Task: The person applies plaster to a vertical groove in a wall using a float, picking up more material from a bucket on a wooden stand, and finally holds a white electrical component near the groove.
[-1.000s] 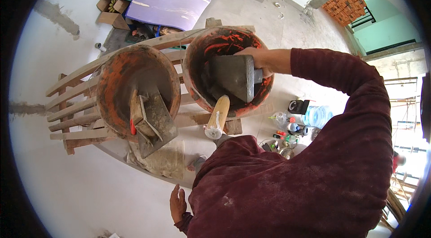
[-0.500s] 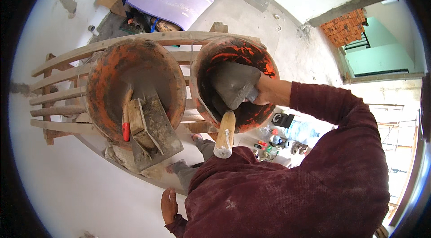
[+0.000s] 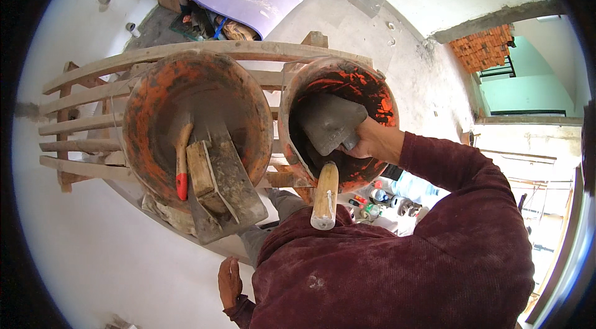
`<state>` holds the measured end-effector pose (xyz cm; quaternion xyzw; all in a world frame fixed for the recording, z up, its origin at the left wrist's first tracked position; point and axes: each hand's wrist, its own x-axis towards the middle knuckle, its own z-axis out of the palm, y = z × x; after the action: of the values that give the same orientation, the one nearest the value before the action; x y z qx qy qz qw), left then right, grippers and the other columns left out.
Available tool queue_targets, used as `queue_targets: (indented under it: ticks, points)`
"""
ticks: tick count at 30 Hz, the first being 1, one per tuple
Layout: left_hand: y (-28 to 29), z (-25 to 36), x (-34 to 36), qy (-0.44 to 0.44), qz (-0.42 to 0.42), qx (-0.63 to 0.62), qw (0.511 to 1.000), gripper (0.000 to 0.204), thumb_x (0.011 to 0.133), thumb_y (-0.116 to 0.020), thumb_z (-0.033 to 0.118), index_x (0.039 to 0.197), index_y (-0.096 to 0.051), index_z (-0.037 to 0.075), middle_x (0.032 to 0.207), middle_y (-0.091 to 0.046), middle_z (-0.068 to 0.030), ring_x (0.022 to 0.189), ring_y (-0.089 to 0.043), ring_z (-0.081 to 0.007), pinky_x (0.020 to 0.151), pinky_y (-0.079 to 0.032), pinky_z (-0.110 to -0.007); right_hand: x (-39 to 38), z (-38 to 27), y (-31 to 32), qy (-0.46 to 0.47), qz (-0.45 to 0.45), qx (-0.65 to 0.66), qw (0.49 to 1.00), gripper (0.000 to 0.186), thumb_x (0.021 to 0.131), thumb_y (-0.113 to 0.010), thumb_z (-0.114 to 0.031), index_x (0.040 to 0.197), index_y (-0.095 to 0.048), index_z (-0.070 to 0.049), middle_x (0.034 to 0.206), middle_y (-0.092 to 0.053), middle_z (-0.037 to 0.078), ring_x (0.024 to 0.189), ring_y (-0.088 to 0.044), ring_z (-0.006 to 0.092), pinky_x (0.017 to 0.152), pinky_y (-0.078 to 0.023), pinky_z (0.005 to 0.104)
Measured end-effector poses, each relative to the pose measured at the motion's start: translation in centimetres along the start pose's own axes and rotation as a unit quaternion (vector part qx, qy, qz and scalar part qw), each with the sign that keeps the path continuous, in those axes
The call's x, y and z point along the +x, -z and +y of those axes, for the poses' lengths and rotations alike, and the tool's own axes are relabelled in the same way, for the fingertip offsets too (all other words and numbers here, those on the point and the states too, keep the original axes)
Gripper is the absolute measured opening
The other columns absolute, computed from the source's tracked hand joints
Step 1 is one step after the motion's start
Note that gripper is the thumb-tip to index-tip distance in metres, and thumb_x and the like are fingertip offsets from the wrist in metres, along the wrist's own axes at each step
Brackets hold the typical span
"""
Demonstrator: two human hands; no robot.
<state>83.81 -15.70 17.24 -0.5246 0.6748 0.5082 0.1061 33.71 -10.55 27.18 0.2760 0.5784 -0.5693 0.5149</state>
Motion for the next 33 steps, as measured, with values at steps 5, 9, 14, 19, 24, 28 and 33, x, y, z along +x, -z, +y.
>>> queue_targets:
  ticks: [5, 9, 14, 19, 24, 28, 33]
  points:
    - [1.1, -0.2, 0.5, -0.014, -0.001, 0.022, 1.000, 0.040, 0.105, -0.044, 0.030, 0.113, -0.063, -0.003, 0.119, -0.064, -0.0230, 0.112, -0.059, -0.0404, 0.096, -0.045, -0.043, -4.3, -0.4, -1.2, 0.006, 0.061, 0.003, 0.998, 0.019, 0.096, -0.060, -0.026, 0.104, -0.065, -0.009, 0.098, -0.071, 0.008, 0.084, -0.069, 0.0234, 0.076, -0.059, 0.0390]
    - [1.5, 0.7, 0.9, -0.037, 0.004, 0.028, 0.999, 0.039, 0.104, -0.044, 0.030, 0.112, -0.063, -0.004, 0.117, -0.064, -0.0235, 0.110, -0.059, -0.0412, 0.095, -0.045, -0.043, -1.3, -0.2, 5.5, -0.019, -0.094, -0.020, 0.995, 0.025, 0.097, -0.059, -0.023, 0.113, -0.064, -0.005, 0.108, -0.069, 0.011, 0.092, -0.069, 0.0237, 0.086, -0.058, 0.0404]
    - [2.3, 0.5, 1.0, -0.085, 0.013, 0.051, 0.995, 0.040, 0.104, -0.042, 0.029, 0.113, -0.063, -0.004, 0.113, -0.065, -0.0233, 0.109, -0.058, -0.0409, 0.096, -0.045, -0.044, -2.2, -0.2, 6.6, 0.003, -0.135, -0.076, 0.988, 0.028, 0.098, -0.057, -0.023, 0.119, -0.060, -0.005, 0.113, -0.067, 0.011, 0.097, -0.066, 0.0220, 0.089, -0.054, 0.0385]
    - [3.3, -2.6, -1.2, -0.090, 0.048, 0.023, 0.994, 0.039, 0.103, -0.041, 0.026, 0.115, -0.064, -0.003, 0.117, -0.065, -0.0235, 0.112, -0.057, -0.0400, 0.098, -0.043, -0.044, -6.1, 0.6, 4.5, 0.114, -0.173, -0.184, 0.961, 0.032, 0.099, -0.055, -0.024, 0.124, -0.057, -0.004, 0.118, -0.064, 0.011, 0.103, -0.062, 0.0203, 0.093, -0.051, 0.0366]
    - [7.3, -6.1, -4.6, -0.218, 0.079, 0.022, 0.973, 0.030, 0.101, -0.046, 0.021, 0.115, -0.061, -0.001, 0.113, -0.064, -0.0191, 0.110, -0.057, -0.0381, 0.099, -0.045, -0.042, -9.7, 4.9, -1.5, 0.243, -0.300, -0.259, 0.885, 0.036, 0.100, -0.053, -0.024, 0.129, -0.054, -0.003, 0.123, -0.061, 0.011, 0.108, -0.059, 0.0186, 0.096, -0.048, 0.0347]
    - [13.1, -6.9, -14.5, -0.162, 0.298, -0.055, 0.939, 0.025, 0.095, -0.060, 0.019, 0.114, -0.063, 0.003, 0.122, -0.064, -0.0175, 0.117, -0.058, -0.0354, 0.100, -0.046, -0.040, -13.3, 13.0, -12.5, 0.252, -0.414, -0.283, 0.828, 0.039, 0.101, -0.051, -0.024, 0.133, -0.051, -0.003, 0.126, -0.059, 0.010, 0.112, -0.056, 0.0172, 0.098, -0.045, 0.0332]
    - [16.0, -10.8, -27.3, -0.102, 0.699, 0.102, 0.701, 0.020, 0.091, -0.065, 0.011, 0.109, -0.067, 0.002, 0.123, -0.063, -0.0226, 0.117, -0.060, -0.0400, 0.100, -0.048, -0.049, -17.2, 28.2, -22.3, 0.171, -0.531, -0.292, 0.777, 0.043, 0.102, -0.049, -0.024, 0.139, -0.047, -0.002, 0.131, -0.056, 0.010, 0.117, -0.053, 0.0156, 0.101, -0.042, 0.0313]
